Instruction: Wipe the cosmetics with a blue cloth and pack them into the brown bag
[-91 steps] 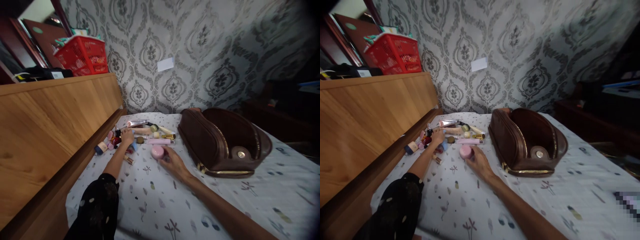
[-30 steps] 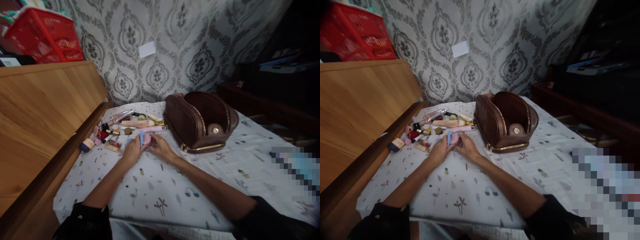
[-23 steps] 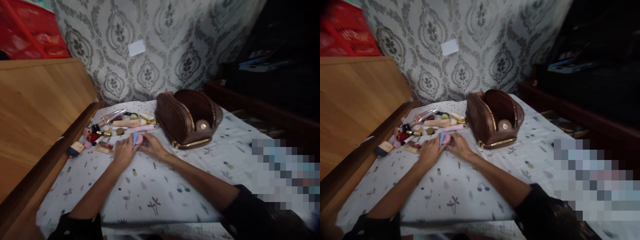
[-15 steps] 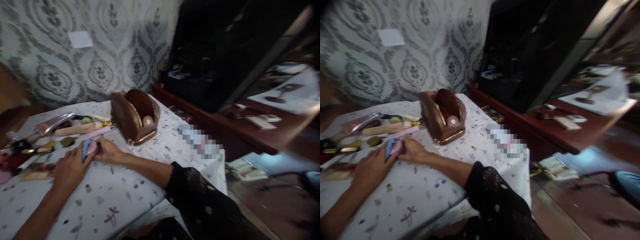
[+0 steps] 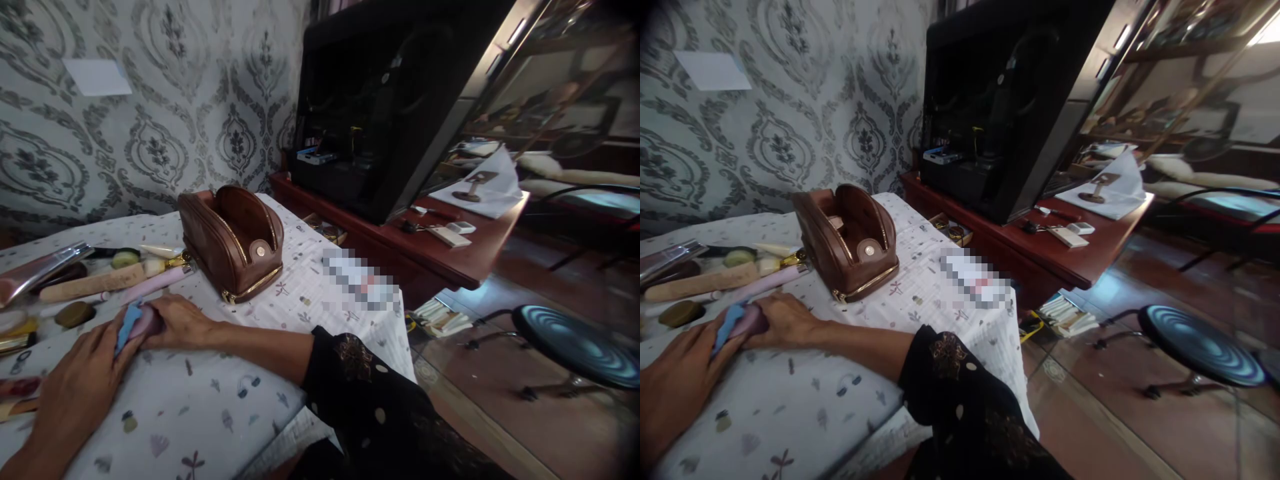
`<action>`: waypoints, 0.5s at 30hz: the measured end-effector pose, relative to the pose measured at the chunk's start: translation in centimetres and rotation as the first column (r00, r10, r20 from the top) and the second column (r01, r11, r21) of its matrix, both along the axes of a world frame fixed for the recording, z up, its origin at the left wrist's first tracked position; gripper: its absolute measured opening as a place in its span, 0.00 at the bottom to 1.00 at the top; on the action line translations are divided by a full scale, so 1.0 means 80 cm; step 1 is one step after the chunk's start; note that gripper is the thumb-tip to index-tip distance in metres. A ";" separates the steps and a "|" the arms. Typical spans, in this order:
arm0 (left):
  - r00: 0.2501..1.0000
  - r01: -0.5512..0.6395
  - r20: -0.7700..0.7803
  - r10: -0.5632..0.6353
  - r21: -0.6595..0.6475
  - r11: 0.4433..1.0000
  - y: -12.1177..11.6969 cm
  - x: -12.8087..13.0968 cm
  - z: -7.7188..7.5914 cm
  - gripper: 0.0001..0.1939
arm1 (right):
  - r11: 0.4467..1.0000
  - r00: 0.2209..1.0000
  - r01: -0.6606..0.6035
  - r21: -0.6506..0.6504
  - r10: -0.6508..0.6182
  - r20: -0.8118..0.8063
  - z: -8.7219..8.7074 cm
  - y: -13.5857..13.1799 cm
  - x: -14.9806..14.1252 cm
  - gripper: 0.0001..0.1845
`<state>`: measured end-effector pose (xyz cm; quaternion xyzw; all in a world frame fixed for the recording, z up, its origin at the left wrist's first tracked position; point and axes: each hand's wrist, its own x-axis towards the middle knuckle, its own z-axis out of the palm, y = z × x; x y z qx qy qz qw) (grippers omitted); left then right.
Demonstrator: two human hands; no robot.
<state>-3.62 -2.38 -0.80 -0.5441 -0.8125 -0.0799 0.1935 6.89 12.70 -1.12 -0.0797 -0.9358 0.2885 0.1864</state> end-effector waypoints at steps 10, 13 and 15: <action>0.989 0.149 0.000 -0.149 0.046 0.988 -0.007 -0.016 -0.012 0.29 | 0.981 0.999 0.034 -0.192 -0.031 0.016 0.000 -0.009 0.022 0.35; 0.978 0.200 -0.065 -0.196 0.054 0.978 -0.009 -0.018 -0.014 0.26 | 0.973 0.999 0.010 -0.232 0.001 0.047 0.003 -0.007 0.032 0.36; 0.977 0.198 -0.094 -0.192 0.065 0.978 -0.009 -0.016 -0.014 0.25 | 0.967 0.999 0.015 -0.253 -0.002 0.051 0.006 -0.005 0.036 0.36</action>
